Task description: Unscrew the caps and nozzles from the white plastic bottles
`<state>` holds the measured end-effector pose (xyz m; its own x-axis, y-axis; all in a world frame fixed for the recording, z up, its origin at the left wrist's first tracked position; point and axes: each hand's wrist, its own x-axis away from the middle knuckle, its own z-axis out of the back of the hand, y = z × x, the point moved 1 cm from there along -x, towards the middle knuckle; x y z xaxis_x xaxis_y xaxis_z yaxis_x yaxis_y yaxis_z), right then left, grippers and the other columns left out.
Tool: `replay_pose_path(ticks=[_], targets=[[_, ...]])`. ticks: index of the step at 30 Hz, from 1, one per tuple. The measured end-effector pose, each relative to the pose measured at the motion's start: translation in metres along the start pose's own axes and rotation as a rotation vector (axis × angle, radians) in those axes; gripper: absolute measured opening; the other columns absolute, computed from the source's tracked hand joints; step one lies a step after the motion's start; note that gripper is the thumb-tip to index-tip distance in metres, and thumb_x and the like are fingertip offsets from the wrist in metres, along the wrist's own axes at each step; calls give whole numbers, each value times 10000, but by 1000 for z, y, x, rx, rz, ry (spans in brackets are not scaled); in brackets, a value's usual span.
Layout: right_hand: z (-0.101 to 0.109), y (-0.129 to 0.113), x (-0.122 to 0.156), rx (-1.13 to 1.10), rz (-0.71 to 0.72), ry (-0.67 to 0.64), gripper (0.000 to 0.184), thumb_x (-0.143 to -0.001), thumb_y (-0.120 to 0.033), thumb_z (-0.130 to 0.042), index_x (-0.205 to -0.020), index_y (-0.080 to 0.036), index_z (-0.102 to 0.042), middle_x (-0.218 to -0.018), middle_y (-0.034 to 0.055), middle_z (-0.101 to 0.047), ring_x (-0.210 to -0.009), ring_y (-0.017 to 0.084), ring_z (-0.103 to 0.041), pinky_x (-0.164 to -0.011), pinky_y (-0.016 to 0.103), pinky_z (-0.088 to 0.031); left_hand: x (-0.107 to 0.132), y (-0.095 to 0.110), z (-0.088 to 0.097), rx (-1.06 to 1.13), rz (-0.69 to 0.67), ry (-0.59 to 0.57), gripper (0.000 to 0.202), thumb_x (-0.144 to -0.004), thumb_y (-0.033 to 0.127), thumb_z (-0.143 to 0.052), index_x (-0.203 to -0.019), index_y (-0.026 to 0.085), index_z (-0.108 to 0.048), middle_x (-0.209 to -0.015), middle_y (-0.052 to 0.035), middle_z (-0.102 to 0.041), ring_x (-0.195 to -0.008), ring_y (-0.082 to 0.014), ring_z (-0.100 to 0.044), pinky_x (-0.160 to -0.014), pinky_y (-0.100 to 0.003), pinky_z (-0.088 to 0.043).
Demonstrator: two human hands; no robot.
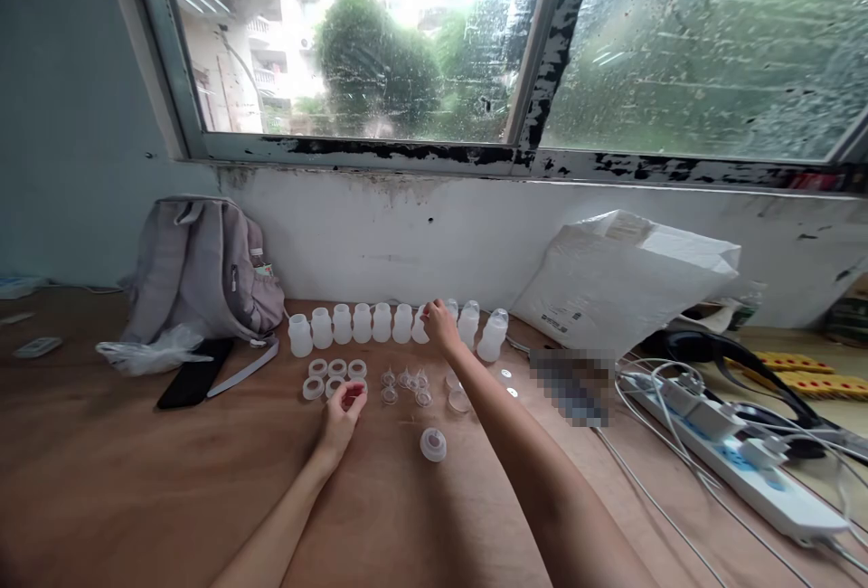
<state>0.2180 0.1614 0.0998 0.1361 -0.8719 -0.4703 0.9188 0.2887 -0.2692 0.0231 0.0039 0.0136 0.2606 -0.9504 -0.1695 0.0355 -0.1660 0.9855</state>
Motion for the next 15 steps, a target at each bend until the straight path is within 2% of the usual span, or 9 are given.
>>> replay_pose_path(ticks=[8,15], targets=[[-10,2,-2,31,-2,-24,129,-774,-127,-462,-855,-123,-563,-921,103,-528,-728,153,-520,-593,230,-331,-1,1,0,-7,-2,-8,216,-682,313,-543,-827,158,-580,-797,-49,-611,-689,-141,-566,-633,-251,-450],[-5,2,-3,20,49,-7,183,-793,-137,-438,-920,-128,-570,-990,110,-524,-773,165,-535,-626,236,-359,-1,0,0,-16,4,-16,206,-677,311,-546,-814,161,-584,-794,-50,-613,-689,-143,-565,-632,-254,-449]])
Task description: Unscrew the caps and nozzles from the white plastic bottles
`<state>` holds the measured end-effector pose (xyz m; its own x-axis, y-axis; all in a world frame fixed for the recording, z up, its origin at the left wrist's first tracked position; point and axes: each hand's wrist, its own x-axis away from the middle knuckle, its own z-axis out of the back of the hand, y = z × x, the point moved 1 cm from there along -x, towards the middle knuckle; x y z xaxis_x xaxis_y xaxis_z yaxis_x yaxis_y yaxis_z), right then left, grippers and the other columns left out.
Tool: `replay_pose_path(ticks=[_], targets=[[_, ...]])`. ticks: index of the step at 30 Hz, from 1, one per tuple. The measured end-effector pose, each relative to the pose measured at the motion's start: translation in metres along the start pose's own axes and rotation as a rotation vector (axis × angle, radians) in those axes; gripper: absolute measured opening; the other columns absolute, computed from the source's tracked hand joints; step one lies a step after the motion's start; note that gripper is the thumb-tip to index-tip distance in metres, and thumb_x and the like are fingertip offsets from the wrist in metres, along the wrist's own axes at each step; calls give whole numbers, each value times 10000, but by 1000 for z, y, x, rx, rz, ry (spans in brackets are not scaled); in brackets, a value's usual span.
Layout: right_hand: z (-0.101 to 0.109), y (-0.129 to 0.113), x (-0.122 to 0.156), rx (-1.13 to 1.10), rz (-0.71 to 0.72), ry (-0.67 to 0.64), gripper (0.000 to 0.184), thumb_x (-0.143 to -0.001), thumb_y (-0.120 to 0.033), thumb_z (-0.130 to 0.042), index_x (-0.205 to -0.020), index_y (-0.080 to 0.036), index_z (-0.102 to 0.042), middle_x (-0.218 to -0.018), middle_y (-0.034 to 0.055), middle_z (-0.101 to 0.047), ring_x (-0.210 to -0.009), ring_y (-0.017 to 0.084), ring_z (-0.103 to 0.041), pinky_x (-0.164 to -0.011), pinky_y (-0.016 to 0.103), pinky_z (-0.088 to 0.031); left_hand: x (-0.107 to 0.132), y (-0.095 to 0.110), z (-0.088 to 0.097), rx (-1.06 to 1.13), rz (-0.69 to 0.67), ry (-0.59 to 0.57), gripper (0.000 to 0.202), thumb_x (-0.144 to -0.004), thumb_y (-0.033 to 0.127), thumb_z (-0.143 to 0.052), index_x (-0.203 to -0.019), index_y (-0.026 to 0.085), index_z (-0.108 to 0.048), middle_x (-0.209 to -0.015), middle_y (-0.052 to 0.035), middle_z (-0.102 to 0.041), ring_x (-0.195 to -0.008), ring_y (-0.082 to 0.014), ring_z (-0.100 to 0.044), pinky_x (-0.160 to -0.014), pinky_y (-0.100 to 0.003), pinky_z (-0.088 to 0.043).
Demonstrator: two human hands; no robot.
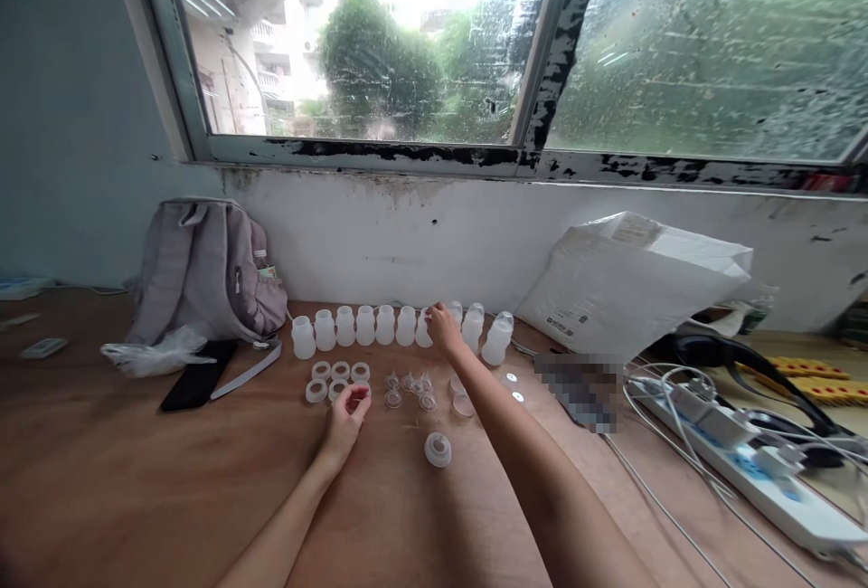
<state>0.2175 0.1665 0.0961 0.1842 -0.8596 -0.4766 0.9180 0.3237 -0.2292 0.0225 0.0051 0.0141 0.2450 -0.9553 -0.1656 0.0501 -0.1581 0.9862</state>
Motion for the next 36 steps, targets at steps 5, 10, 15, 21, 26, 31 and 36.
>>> replay_pose_path(ticks=[5,10,15,21,26,31,36], targets=[[11,-11,19,-12,59,8,214,-819,-163,-387,-951,-126,-552,-961,112,-530,-758,164,-523,-638,249,-374,-1,-2,0,-9,2,-1,202,-683,299,-536,-822,158,-580,-807,-60,-613,-715,-152,-568,-632,-254,-450],[14,-28,71,-10,161,-106,171,-772,-163,-444,-712,-153,-603,-745,55,-558,-652,143,-506,-569,225,-358,0,-1,1,-16,-1,4,200,-681,297,-537,-818,160,-582,-797,-55,-615,-699,-151,-569,-627,-257,-453],[15,-38,116,112,237,-146,170,-758,-159,-464,-725,-174,-630,-773,76,-561,-760,194,-477,-635,277,-338,2,1,2,-22,-13,0,206,-682,305,-536,-825,165,-583,-797,-53,-618,-697,-151,-566,-627,-259,-454],[21,-49,135,35,308,-223,193,-781,-169,-449,-766,-200,-640,-791,71,-569,-805,194,-466,-682,288,-338,3,1,3,-26,-29,7,224,-669,317,-545,-821,159,-589,-800,-57,-620,-686,-155,-571,-611,-263,-458],[24,-49,137,-35,326,-262,189,-781,-149,-442,-772,-203,-623,-761,55,-595,-776,183,-486,-674,285,-340,3,0,2,-32,-34,9,216,-672,301,-537,-825,158,-590,-800,-60,-621,-699,-159,-574,-629,-274,-459],[22,-38,131,-86,242,-135,159,-783,-151,-444,-885,-180,-563,-844,58,-589,-804,181,-502,-665,273,-357,3,-1,2,-40,-34,10,191,-673,288,-534,-808,167,-594,-770,-48,-624,-682,-154,-577,-636,-277,-459],[14,-34,126,-62,206,-176,118,-782,-204,-481,-815,-187,-593,-814,52,-582,-784,181,-506,-646,268,-357,4,-1,2,-50,-37,8,176,-682,271,-524,-807,167,-591,-774,-46,-627,-684,-154,-579,-639,-276,-459]])
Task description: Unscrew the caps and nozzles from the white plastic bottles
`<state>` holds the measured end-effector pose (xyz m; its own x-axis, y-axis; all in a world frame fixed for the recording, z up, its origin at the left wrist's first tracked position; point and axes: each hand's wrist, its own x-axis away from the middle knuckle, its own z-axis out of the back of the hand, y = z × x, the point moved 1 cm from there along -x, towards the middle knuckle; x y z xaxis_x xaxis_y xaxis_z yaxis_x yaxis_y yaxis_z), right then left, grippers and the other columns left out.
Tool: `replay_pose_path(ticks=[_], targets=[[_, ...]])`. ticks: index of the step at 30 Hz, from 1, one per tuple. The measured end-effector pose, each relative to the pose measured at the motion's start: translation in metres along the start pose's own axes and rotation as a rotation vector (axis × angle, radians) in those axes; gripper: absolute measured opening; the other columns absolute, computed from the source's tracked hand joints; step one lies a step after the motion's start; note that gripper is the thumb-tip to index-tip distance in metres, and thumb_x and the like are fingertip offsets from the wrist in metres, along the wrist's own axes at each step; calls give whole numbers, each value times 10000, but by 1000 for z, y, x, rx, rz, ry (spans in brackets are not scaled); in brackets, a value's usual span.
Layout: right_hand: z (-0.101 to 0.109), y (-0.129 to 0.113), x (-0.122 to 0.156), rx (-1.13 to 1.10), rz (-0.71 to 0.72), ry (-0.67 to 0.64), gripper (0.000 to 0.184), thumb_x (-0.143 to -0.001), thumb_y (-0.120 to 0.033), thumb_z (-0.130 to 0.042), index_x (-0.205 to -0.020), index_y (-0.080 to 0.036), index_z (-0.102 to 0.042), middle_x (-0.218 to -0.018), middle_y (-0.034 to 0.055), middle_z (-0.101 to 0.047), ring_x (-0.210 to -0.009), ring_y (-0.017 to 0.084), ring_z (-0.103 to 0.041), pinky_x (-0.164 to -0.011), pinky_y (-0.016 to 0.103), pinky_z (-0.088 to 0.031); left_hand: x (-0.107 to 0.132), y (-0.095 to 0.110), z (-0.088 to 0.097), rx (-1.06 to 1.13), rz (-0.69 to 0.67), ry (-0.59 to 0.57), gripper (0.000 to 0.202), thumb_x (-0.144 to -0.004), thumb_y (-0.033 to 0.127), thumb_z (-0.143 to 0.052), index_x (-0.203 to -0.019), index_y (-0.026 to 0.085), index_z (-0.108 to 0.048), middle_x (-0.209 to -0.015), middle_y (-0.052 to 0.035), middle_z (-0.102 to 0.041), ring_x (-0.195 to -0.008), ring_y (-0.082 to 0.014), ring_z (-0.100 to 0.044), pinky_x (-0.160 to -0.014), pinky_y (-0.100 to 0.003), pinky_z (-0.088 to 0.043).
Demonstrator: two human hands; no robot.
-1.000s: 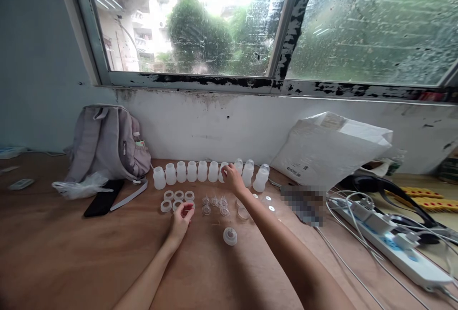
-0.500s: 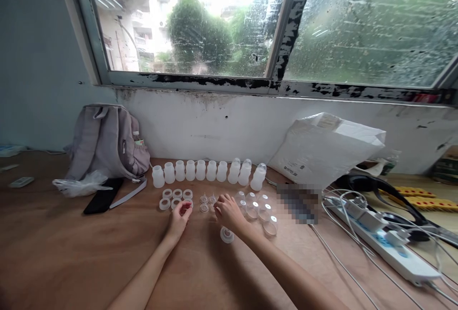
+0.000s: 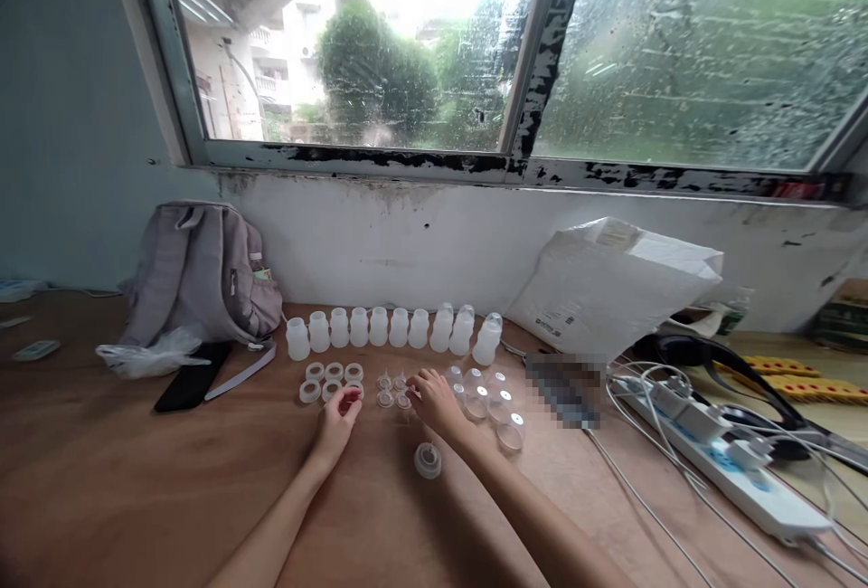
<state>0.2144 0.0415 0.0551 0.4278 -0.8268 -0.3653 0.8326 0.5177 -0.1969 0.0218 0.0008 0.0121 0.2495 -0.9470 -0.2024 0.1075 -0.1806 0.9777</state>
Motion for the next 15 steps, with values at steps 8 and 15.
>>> replay_pose_path(ticks=[8,15], targets=[[-6,-3,-2,-34,-43,7,128,-779,-190,-474,-742,-179,-595,-773,44,-576,-759,168,-499,-646,257,-357,0,3,0,-11,-18,-4,154,-670,248,-526,-778,164,-596,-775,-45,-630,-719,-160,-584,-675,-273,-452],[-8,-6,-2,-43,-62,33,121,-766,-180,-479,-691,-177,-574,-743,40,-565,-746,160,-501,-647,248,-362,0,2,-1,-32,-29,-4,157,-665,245,-525,-777,163,-597,-778,-45,-636,-724,-164,-590,-678,-276,-454]])
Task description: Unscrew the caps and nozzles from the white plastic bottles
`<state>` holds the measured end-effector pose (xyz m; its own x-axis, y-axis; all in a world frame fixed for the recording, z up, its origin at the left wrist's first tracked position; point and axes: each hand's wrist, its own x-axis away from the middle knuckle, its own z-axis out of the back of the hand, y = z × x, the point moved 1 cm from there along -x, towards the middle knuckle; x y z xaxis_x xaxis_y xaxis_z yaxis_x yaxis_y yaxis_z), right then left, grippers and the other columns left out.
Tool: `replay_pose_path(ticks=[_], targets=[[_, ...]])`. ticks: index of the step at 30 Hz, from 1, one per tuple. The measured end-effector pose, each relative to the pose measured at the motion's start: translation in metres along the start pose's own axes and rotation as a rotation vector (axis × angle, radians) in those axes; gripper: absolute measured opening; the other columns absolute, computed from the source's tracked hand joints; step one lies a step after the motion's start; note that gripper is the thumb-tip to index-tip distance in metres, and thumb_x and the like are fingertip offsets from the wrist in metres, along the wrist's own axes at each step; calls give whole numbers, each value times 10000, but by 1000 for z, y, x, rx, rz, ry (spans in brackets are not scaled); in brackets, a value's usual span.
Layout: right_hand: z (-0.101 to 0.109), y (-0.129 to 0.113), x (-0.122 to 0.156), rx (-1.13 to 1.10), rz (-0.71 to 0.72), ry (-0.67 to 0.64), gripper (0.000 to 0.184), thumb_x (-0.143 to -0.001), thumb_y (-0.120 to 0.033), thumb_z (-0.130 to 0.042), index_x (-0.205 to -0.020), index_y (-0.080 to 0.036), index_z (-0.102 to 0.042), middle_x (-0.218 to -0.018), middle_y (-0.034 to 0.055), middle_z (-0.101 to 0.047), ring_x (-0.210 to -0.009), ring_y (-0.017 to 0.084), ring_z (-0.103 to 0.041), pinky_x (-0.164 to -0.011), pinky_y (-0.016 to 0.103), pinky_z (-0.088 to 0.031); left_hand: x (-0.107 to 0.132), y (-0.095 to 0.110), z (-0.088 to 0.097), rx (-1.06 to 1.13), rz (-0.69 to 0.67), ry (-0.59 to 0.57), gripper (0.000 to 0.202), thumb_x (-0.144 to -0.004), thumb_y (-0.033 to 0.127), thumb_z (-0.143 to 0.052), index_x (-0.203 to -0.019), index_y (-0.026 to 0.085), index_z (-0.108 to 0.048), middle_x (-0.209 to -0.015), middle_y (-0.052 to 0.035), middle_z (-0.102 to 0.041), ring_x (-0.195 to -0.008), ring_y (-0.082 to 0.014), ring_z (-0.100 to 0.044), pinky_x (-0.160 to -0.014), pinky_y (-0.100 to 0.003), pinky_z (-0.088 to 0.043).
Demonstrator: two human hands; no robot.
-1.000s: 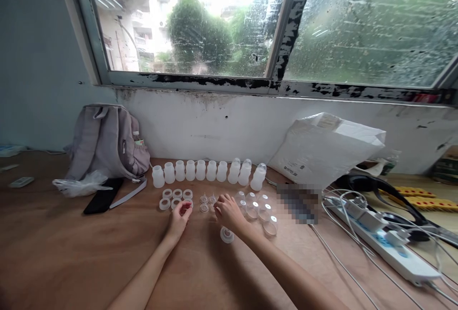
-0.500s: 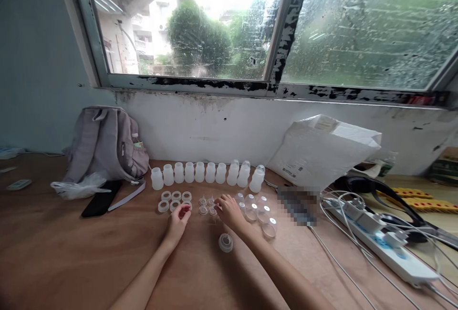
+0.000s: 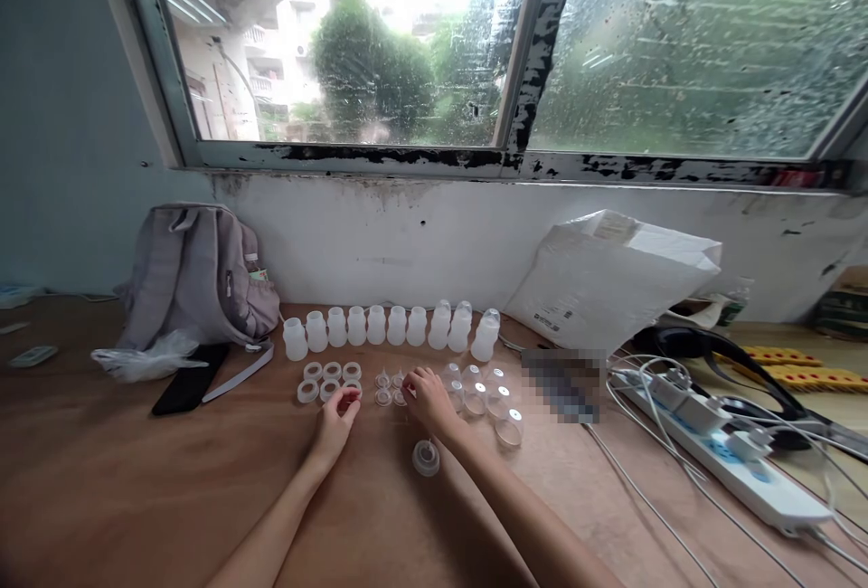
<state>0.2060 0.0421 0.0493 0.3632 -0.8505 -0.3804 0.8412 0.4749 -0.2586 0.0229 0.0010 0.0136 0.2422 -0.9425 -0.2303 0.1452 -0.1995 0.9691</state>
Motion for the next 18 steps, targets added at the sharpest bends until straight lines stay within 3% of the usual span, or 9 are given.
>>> replay_pose_path(ticks=[7,11,14,18], targets=[[11,-1,5,-100,10,77,117,-791,-246,-464,-769,-184,-560,-776,50,-559,-725,166,-503,-639,261,-374,2,2,0,-49,-35,-17,155,-680,235,-509,-792,166,-590,-775,-48,-628,-715,-167,-584,-679,-289,-457],[32,-2,25,-229,-66,155,309,-855,-325,-327,-637,-189,-498,-630,25,-522,-581,142,-475,-548,245,-354,10,13,-2,-88,-82,-56,145,-685,247,-507,-776,180,-598,-755,-39,-614,-677,-156,-568,-626,-262,-449],[40,-4,46,-331,-74,112,356,-860,-360,-285,-598,-195,-461,-568,5,-502,-527,131,-463,-509,234,-336,22,23,-7,-185,-178,-153,162,-695,243,-498,-814,193,-595,-738,-37,-594,-655,-148,-547,-607,-249,-433],[37,-7,68,-388,-57,-51,298,-832,-401,-342,-643,-199,-453,-519,-28,-474,-480,115,-444,-469,213,-304,39,33,-15,-341,-296,-263,240,-706,210,-482,-932,216,-561,-753,-33,-574,-712,-167,-528,-678,-276,-416]])
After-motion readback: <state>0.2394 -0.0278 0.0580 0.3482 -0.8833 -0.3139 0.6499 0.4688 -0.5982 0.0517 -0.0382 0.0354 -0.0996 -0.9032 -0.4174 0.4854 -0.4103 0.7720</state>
